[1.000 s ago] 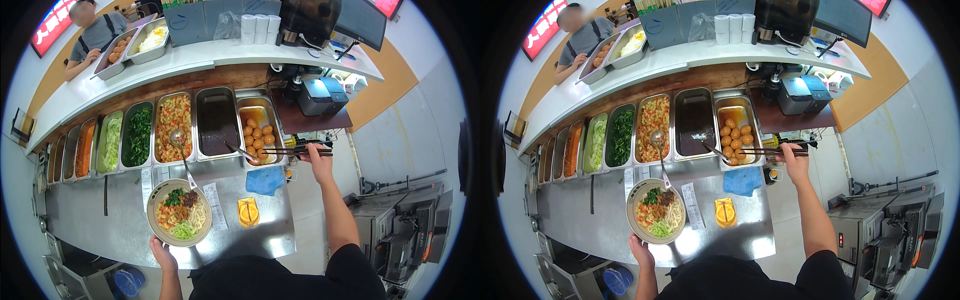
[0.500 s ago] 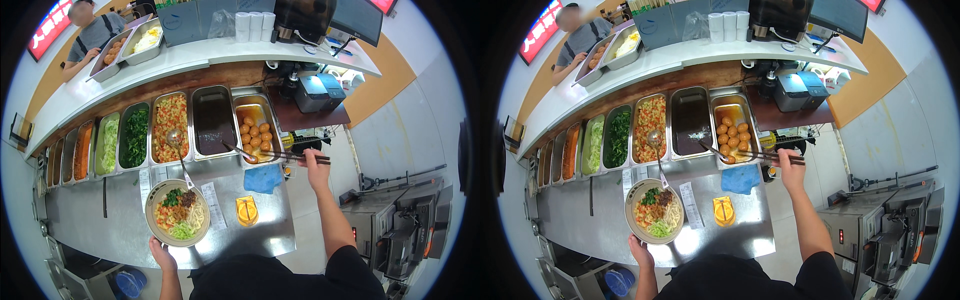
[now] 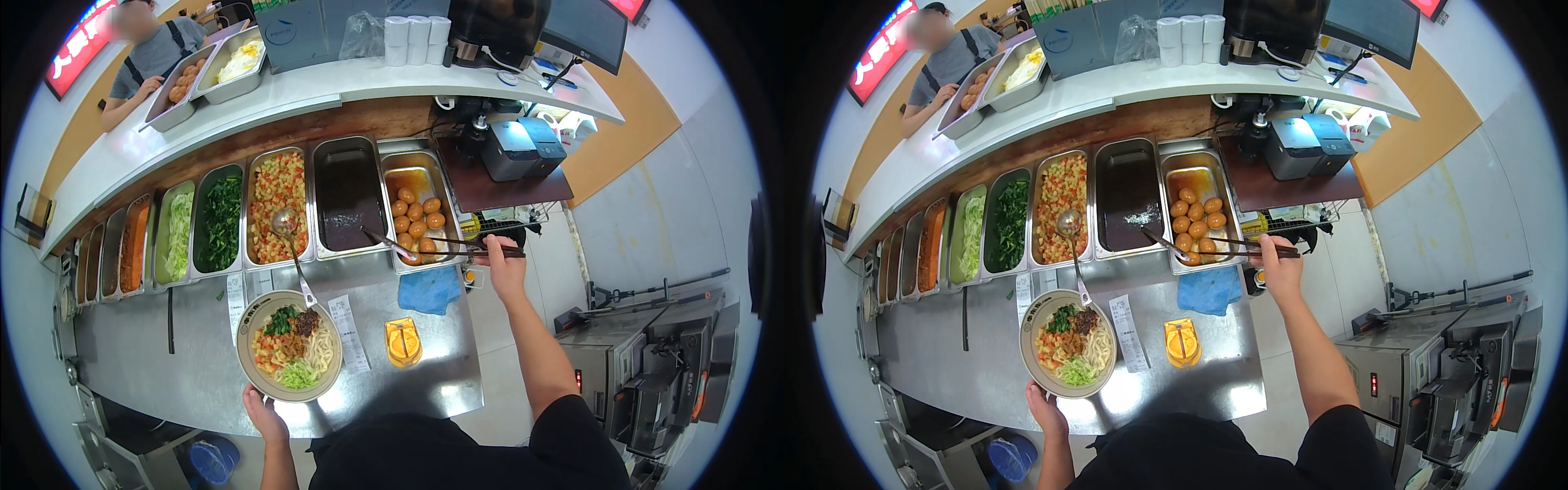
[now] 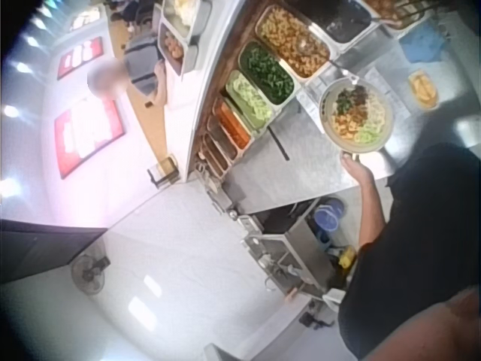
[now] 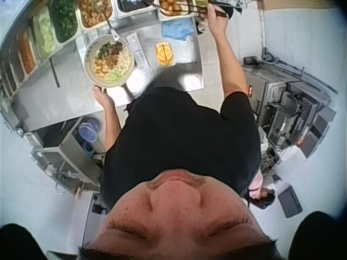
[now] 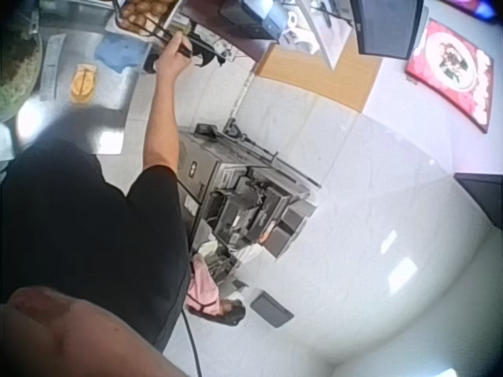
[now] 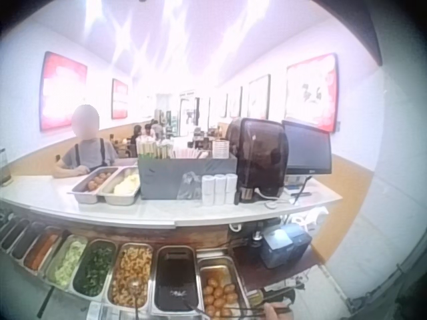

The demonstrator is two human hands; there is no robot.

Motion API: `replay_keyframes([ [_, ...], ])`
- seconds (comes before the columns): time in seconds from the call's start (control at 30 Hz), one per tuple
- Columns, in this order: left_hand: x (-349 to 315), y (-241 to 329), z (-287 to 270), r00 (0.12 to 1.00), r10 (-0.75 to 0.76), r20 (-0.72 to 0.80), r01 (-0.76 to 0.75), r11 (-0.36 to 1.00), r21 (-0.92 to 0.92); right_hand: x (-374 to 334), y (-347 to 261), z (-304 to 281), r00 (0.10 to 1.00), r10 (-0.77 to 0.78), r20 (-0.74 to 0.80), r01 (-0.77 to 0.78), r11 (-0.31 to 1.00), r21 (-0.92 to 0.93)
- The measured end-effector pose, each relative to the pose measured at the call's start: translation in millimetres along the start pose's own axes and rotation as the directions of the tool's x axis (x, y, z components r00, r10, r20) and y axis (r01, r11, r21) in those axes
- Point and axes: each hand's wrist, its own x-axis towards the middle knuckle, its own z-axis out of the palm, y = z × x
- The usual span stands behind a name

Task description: The person assembles two bowls of noodles by adding various toppings and sauces from a buffet-style counter. They use chopsticks to transfer ingredients such as diced vegetables, leafy greens, sauces, and a marinated egg into each bowl. The person completes both bowls and places them on the counter.

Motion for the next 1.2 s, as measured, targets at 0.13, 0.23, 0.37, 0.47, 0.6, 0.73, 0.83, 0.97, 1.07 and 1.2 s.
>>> replay_keyframes([
  [0.13,0,-3,-1,1.000,-0.007,-0.012,0.007,1.000,-0.008,-2,3,1,1.000,-0.025,-0.012,0.026,1.000,0.013],
  [0.23,-1,-1,2,0.999,-0.024,-0.027,0.023,1.000,-0.010,-2,1,-1,0.999,0.002,-0.055,-0.003,1.000,-0.014],
  [0.37,1,-1,2,0.999,-0.032,-0.033,0.031,0.999,-0.018,0,-1,-7,0.991,0.071,-0.114,-0.064,0.996,0.060],
  [0.47,3,-2,1,0.999,-0.025,-0.021,0.025,1.000,-0.018,3,7,-15,0.989,0.075,-0.127,-0.062,0.992,0.105],
  [0.6,1,1,3,0.999,-0.051,-0.015,0.050,0.998,-0.032,6,9,-18,0.980,0.108,-0.169,-0.076,0.979,0.187],
  [0.73,2,-2,5,0.983,-0.156,0.097,0.166,0.980,-0.110,10,7,-25,0.966,0.151,-0.211,-0.090,0.957,0.274],
  [0.83,4,-12,2,0.905,-0.280,0.321,0.362,0.902,-0.234,7,2,-32,0.967,0.170,-0.189,-0.084,0.914,0.396],
  [0.97,11,-15,-5,0.746,-0.327,0.580,0.523,0.827,-0.206,-20,-44,-20,0.963,0.270,-0.004,-0.214,0.772,0.599],
  [1.07,15,-17,-11,0.711,-0.327,0.622,0.569,0.788,-0.236,-61,-73,16,0.902,0.321,0.289,-0.429,0.747,0.508],
  [1.2,18,-5,-3,0.702,-0.366,0.611,0.593,0.775,-0.217,-116,-81,93,0.827,0.417,0.376,-0.520,0.823,0.230],
])
